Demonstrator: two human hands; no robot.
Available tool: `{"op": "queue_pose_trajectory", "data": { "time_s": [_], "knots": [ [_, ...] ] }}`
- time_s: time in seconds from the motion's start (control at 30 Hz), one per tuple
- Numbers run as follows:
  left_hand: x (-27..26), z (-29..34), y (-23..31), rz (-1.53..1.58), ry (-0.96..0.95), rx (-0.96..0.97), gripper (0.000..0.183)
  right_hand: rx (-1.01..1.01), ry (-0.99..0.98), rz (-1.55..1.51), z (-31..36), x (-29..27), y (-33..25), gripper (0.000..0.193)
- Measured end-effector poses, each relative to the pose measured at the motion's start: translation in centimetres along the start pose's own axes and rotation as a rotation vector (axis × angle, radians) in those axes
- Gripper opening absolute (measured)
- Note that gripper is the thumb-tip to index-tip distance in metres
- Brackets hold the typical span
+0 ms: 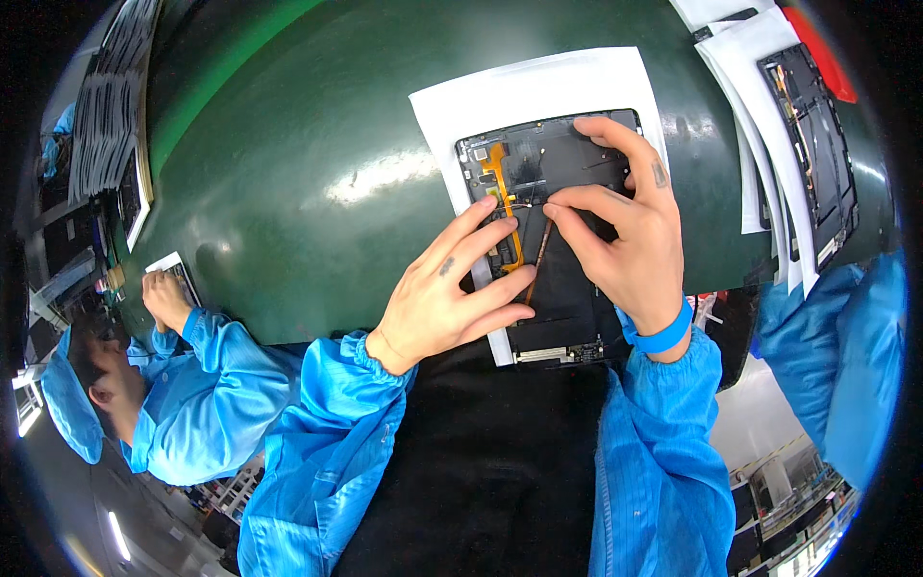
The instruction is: Assemble electronic components and ribbon cables inside a tablet chassis at an industrial workbench.
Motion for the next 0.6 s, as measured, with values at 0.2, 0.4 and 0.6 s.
{"op": "queue_pose_trajectory", "data": {
  "time_s": [0.2,0.4,0.6],
  "knots": [
    [0.05,0.27,-0.12,0.013,-0.018,-0.012,0.038,-0.003,0.004,0.025,-0.07,0.26,-0.01,0.013],
    [0.14,0.23,-0.08,-0.002,-0.018,-0.017,0.04,-0.003,0.0,0.051,-0.06,0.19,-0.01,0.013],
    [0.19,-0.09,0.02,-0.043,-0.009,-0.027,0.04,0.053,-0.004,0.01,-0.04,0.21,0.46,0.013]
  ]
}}
Point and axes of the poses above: each hand's wrist, its own z-axis away from the middle knuckle, its own x-axis out of the palm, y = z × x, the point moved 6 cm from there along -z, towards the middle knuckle, and after that the axes turned 6 degrees about -z, right-handed, at the moved point
